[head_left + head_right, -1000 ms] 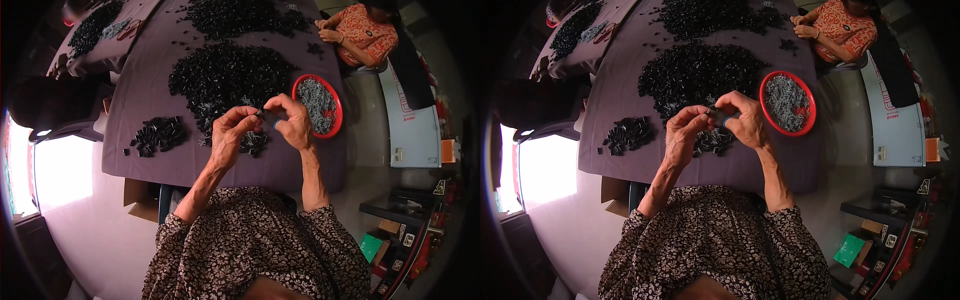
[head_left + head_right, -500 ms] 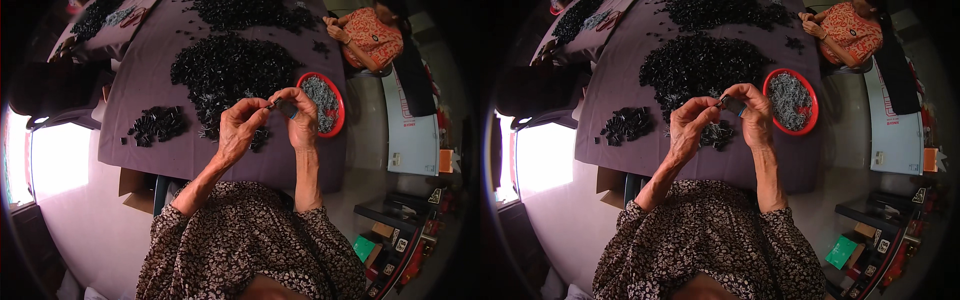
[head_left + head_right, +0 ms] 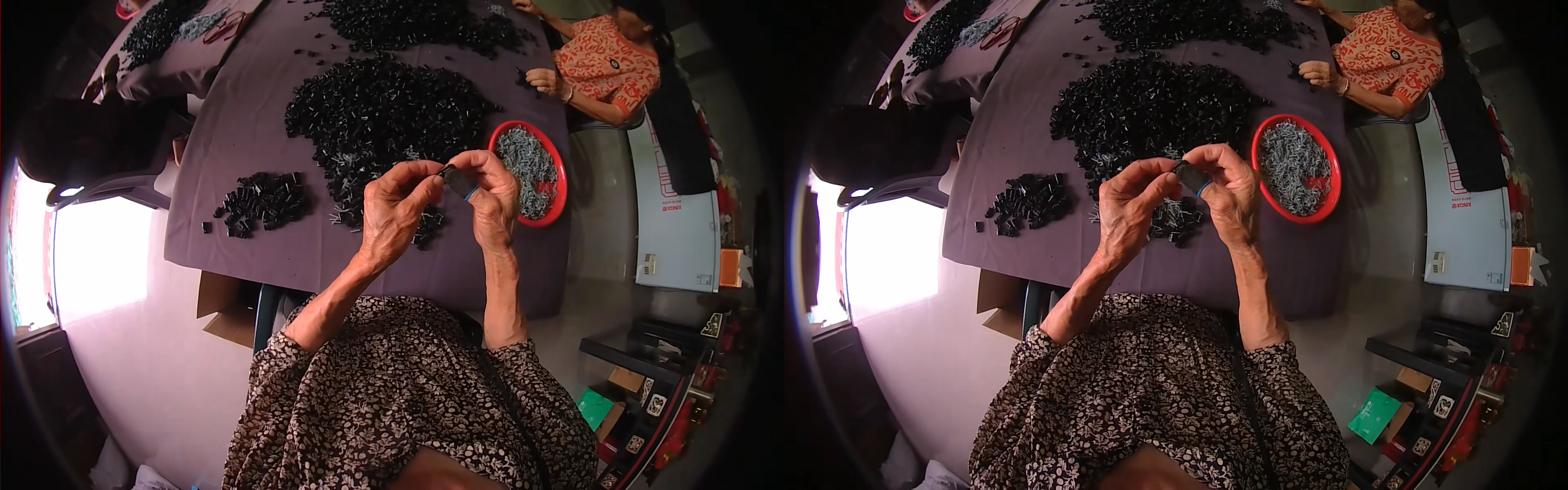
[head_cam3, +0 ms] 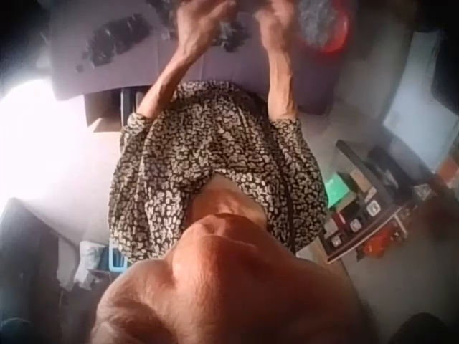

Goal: The person assembles small black plastic components with metal inserts by hand at a workstation.

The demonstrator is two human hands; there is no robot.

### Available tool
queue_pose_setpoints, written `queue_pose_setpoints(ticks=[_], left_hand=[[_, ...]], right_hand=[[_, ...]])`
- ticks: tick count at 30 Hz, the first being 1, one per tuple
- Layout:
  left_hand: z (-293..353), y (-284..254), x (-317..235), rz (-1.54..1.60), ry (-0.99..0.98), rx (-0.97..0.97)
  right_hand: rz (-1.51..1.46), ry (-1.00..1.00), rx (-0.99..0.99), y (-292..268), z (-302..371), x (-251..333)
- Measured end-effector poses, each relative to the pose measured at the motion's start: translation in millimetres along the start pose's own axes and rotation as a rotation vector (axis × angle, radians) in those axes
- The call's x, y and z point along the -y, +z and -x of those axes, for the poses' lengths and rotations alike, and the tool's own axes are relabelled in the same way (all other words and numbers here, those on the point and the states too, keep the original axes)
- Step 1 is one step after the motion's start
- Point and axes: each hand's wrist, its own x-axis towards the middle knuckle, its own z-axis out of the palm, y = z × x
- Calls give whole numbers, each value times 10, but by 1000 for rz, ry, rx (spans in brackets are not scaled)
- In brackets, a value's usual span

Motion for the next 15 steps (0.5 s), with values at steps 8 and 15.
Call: queue_pose_setpoints(ticks=[8, 15], left_hand=[[-19, -41, 0, -4, -56, 29], [-38, -104, 66, 87, -157, 53]], right_hand=[[230, -101, 51, -78, -12, -65], [666, -230, 123, -53, -10, 70]])
